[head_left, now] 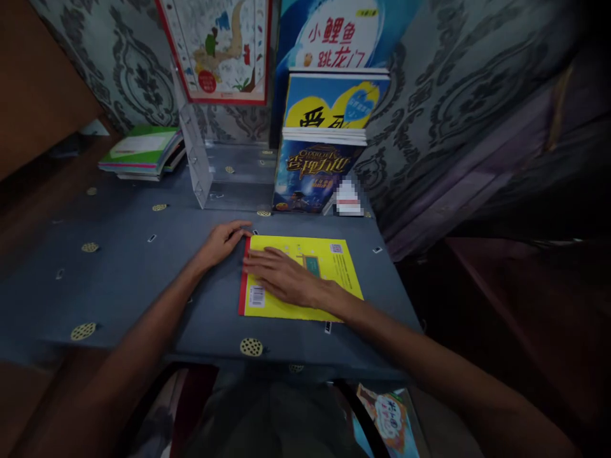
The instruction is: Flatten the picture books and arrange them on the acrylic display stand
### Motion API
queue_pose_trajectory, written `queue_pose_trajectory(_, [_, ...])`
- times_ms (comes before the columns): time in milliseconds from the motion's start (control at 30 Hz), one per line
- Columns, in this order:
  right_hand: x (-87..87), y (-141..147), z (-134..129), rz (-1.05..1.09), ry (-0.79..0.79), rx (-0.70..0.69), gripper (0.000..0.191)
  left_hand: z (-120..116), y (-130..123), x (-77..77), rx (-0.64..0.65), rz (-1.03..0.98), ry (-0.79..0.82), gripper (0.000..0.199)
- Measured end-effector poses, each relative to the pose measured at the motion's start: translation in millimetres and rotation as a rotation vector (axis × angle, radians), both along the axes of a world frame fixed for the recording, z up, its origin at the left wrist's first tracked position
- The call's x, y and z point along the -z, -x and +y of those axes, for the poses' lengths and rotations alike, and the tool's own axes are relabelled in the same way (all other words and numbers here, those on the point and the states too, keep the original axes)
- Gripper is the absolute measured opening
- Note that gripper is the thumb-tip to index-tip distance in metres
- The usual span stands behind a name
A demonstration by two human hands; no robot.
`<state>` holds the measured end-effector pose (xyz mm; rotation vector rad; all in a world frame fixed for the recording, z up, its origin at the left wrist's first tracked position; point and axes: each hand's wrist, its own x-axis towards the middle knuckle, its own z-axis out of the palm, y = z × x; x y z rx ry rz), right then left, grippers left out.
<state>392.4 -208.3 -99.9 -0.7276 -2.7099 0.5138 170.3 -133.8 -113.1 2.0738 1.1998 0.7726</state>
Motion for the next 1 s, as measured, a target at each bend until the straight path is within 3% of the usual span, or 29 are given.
queue_pose_trajectory(100, [-1.2,9.0,-22.1,0.022,0.023,-0.207,0.036,-2.3,0.7,0.7,0.013,0.008,-0.047,0.039])
queue_pose_trajectory(233, [4.4,7.1,-39.9,0.029,0.054,-0.279,0.037,-0.8,0.8,0.8,0.021,0.006,-0.052,0.037])
queue_pose_trajectory(333, [10.3,6.5,-28.5,0.026,0.068,-0.245,0.038,0.3,1.0,2.2,0.016,-0.006,-0.052,0.038])
queue_pose_trajectory(633, [18.7,4.8,50.6,0.040,0.068,-0.021,0.037,-1.9,1.6,2.8,-0.003,-0.105,0.041,0.049])
queue_pose_trajectory(1000, [17.1,10.0,48.8,-0.006,-0.048,0.081,0.037,-6.4,-2.5,2.3,-0.078,-0.038,0.005,0.054])
